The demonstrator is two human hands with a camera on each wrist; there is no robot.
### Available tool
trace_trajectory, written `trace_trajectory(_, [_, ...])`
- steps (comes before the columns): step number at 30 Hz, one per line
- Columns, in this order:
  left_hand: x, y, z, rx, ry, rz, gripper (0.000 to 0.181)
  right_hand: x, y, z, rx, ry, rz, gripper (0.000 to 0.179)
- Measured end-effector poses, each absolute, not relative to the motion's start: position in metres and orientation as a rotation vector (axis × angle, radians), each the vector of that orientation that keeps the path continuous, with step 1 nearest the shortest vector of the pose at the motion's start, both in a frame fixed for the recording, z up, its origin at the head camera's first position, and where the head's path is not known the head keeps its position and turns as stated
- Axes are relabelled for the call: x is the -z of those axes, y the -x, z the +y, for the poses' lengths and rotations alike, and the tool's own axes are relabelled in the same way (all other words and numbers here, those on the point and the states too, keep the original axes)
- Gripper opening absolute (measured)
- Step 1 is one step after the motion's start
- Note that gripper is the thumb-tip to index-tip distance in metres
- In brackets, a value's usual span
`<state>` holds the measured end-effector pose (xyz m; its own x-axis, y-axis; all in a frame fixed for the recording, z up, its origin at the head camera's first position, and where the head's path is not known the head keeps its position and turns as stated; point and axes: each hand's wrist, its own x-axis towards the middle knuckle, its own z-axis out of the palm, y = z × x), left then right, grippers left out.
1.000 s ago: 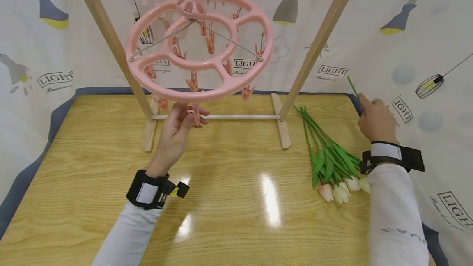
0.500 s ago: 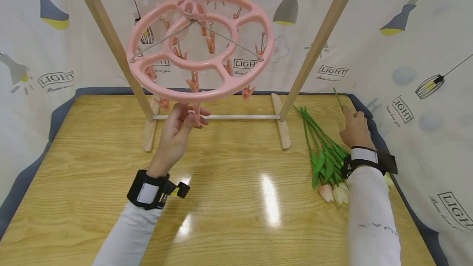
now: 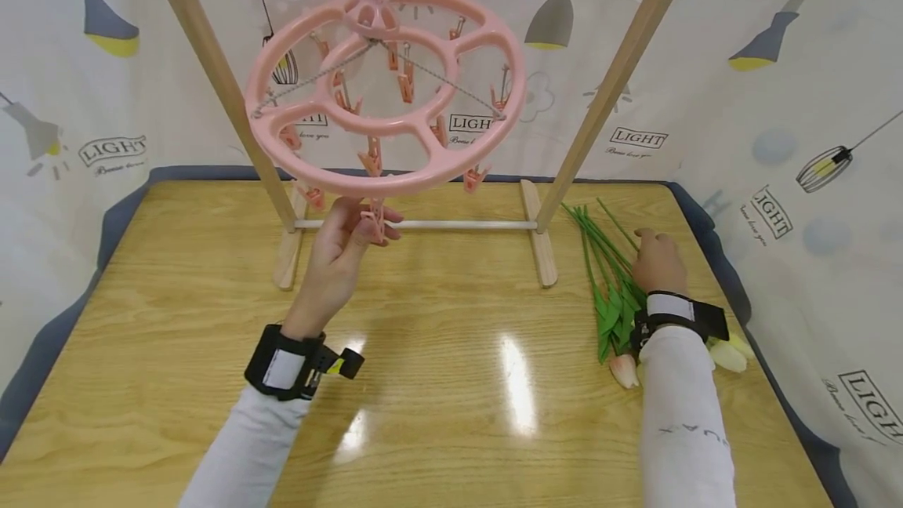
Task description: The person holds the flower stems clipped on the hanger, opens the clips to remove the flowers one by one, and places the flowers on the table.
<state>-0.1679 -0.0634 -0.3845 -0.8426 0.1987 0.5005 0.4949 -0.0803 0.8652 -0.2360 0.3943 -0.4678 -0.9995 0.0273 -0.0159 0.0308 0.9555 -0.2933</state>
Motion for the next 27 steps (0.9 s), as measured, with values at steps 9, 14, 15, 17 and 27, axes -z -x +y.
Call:
trace_trajectory(9, [0.3819, 0.1678, -0.0615, 2.065, 0.785, -1.951, 0.041, 0.4717, 0.2299, 0.3851, 0.405, -0.1, 3.075, 0.045])
trace_trajectory(14, [0.3801, 0.1681, -0.0611, 2.066, 0.782, -1.948, 0.039, 0.4736, 0.2291, 0.3847, 0.386, -0.027, 3.107, 0.043])
trace_trajectory(15, [0.38, 0.1682, -0.0612, 2.063, 0.783, -1.947, 0.039, 0.4736, 0.2292, 0.3847, 0.383, -0.013, 3.109, 0.043])
trace_trajectory(17, [0.38, 0.1687, -0.0614, 2.057, 0.787, -1.945, 0.039, 0.4734, 0.2298, 0.3851, 0.38, 0.007, 3.108, 0.043])
trace_trajectory(27, [0.3793, 0.1708, -0.0623, 2.048, 0.803, -1.924, 0.046, 0.4755, 0.2339, 0.3867, 0.302, 0.029, 3.022, 0.041])
